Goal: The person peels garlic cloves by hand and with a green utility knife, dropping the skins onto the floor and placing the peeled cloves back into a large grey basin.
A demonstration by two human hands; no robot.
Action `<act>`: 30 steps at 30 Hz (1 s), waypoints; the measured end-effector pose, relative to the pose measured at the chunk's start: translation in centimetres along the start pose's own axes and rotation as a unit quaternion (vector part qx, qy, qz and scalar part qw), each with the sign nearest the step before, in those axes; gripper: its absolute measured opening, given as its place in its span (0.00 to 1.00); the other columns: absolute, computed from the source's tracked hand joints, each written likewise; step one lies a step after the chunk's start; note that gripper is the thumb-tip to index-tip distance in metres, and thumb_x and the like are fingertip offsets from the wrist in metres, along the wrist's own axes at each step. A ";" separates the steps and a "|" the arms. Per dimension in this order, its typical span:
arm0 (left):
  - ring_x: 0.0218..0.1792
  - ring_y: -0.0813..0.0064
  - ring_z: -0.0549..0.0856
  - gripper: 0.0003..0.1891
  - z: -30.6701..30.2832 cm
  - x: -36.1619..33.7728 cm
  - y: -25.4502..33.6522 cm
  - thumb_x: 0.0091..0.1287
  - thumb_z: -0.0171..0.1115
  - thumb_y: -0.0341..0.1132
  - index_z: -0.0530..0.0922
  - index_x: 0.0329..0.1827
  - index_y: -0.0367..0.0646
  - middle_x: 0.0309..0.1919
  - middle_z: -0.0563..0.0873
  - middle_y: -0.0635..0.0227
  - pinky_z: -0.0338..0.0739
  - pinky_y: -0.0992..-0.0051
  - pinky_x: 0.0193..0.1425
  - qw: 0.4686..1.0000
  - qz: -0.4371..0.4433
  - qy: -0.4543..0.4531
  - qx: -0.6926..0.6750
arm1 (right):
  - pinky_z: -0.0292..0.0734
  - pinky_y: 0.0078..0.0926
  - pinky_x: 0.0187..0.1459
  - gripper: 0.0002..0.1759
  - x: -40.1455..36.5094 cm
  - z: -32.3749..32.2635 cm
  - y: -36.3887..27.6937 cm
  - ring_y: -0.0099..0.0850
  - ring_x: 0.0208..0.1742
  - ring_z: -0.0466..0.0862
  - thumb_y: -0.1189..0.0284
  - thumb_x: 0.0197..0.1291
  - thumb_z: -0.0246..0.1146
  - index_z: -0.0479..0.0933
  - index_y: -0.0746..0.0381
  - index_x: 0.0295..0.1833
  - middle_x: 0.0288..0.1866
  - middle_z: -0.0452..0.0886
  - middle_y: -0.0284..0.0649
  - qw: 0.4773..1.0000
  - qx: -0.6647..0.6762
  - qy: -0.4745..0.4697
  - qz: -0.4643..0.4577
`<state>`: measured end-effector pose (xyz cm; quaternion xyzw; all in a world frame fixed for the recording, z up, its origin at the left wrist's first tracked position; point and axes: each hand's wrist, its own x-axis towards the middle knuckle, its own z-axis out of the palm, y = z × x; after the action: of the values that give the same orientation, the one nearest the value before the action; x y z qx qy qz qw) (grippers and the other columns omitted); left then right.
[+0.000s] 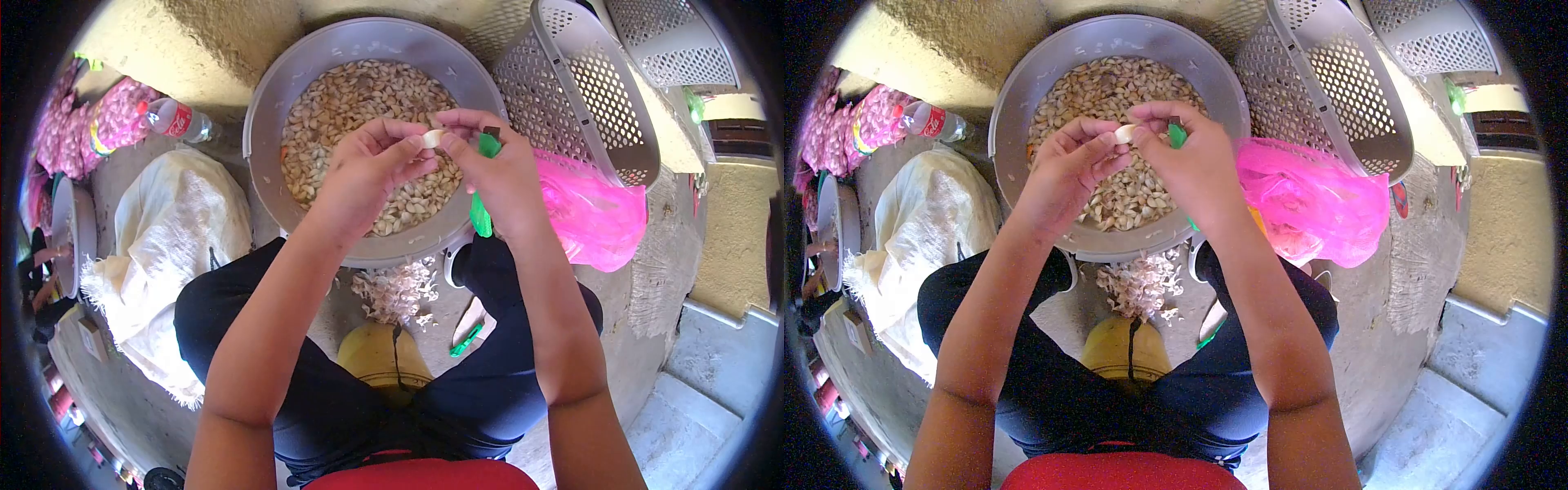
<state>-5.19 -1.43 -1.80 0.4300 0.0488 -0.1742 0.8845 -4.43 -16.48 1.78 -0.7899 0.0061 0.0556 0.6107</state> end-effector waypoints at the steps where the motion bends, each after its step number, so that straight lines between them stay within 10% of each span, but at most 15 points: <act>1: 0.41 0.74 0.80 0.08 0.0 0.0 -0.1 0.63 0.53 0.27 0.72 0.43 0.33 0.40 0.79 0.60 0.76 0.76 0.49 1.000 0.002 -0.001 0.004 | 0.70 0.17 0.36 0.10 0.0 0.0 0.0 0.20 0.32 0.76 0.71 0.50 0.63 0.78 0.64 0.39 0.28 0.79 0.35 1.000 -0.004 -0.006 -0.012; 30: 0.41 0.75 0.80 0.08 0.6 -0.1 0.0 0.60 0.57 0.26 0.72 0.41 0.34 0.38 0.79 0.63 0.76 0.76 0.49 0.989 0.079 0.019 0.120 | 0.62 0.12 0.19 0.10 0.1 -0.4 -0.1 0.14 0.18 0.70 0.70 0.50 0.65 0.78 0.63 0.37 0.22 0.76 0.30 0.994 0.063 -0.024 0.083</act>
<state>-5.32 -1.86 -1.34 0.5385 0.0101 -0.0999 0.8366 -4.25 -16.82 1.93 -0.7450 0.0603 0.1245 0.6526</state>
